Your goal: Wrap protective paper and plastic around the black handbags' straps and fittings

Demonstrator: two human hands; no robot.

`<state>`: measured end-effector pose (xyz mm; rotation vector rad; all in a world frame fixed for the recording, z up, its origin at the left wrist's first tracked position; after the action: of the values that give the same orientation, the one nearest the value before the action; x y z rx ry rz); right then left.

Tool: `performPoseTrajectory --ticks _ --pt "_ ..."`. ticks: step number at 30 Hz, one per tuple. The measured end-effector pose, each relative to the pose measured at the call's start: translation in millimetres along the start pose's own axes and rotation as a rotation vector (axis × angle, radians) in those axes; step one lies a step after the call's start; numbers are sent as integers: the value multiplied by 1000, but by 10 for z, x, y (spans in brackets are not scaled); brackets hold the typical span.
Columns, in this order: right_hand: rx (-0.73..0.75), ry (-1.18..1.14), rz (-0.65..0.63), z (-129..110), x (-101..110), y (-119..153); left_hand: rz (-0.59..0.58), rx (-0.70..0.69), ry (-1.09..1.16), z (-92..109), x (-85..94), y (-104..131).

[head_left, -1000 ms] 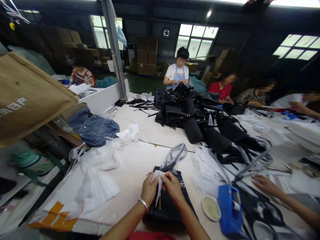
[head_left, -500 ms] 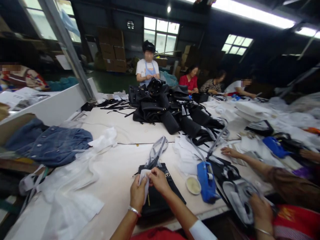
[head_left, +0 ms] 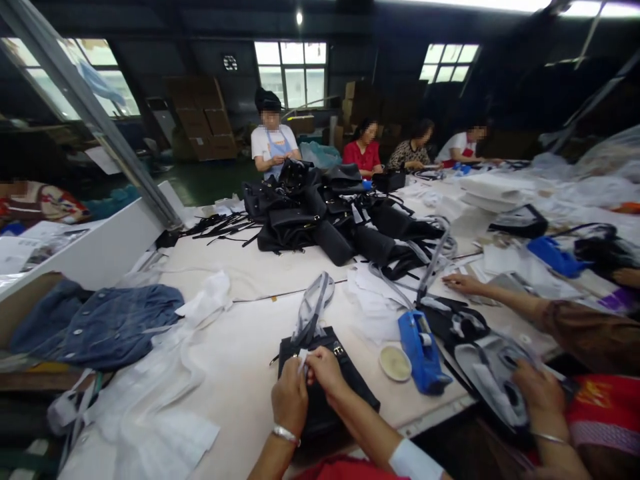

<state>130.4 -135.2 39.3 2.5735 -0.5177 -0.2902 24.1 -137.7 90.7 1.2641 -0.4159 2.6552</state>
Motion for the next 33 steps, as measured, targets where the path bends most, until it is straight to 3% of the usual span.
performPoseTrajectory --ticks 6,10,15,17,22,27,30,31,33 --pt "-119 -69 -26 77 132 29 -46 -148 -120 113 -160 25" --pt "-53 -133 -104 20 206 116 -94 -217 -67 178 -185 41" --pt "40 -58 -130 24 308 66 -222 -196 150 275 -144 43" --pt "42 -51 -142 80 330 17 -272 -91 278 268 -110 45" --pt "129 95 -207 99 313 4 -338 460 654 72 -166 63" --pt "551 659 -158 -265 382 195 -423 573 735 64 -292 43" --pt "698 857 -92 -491 762 322 -440 562 708 45 -276 41" --pt "699 880 -13 -563 1015 346 -431 557 700 35 -257 40" --pt "614 905 263 -685 1711 389 -413 554 689 17 -217 43"
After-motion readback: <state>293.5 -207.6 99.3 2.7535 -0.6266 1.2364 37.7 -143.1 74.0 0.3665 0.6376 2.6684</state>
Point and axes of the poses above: each hand's wrist, its own y-axis away from the middle knuckle, its own x-axis out of the back of the hand, z = x × y, the point moved 6 cm from there along -y, towards the middle knuckle
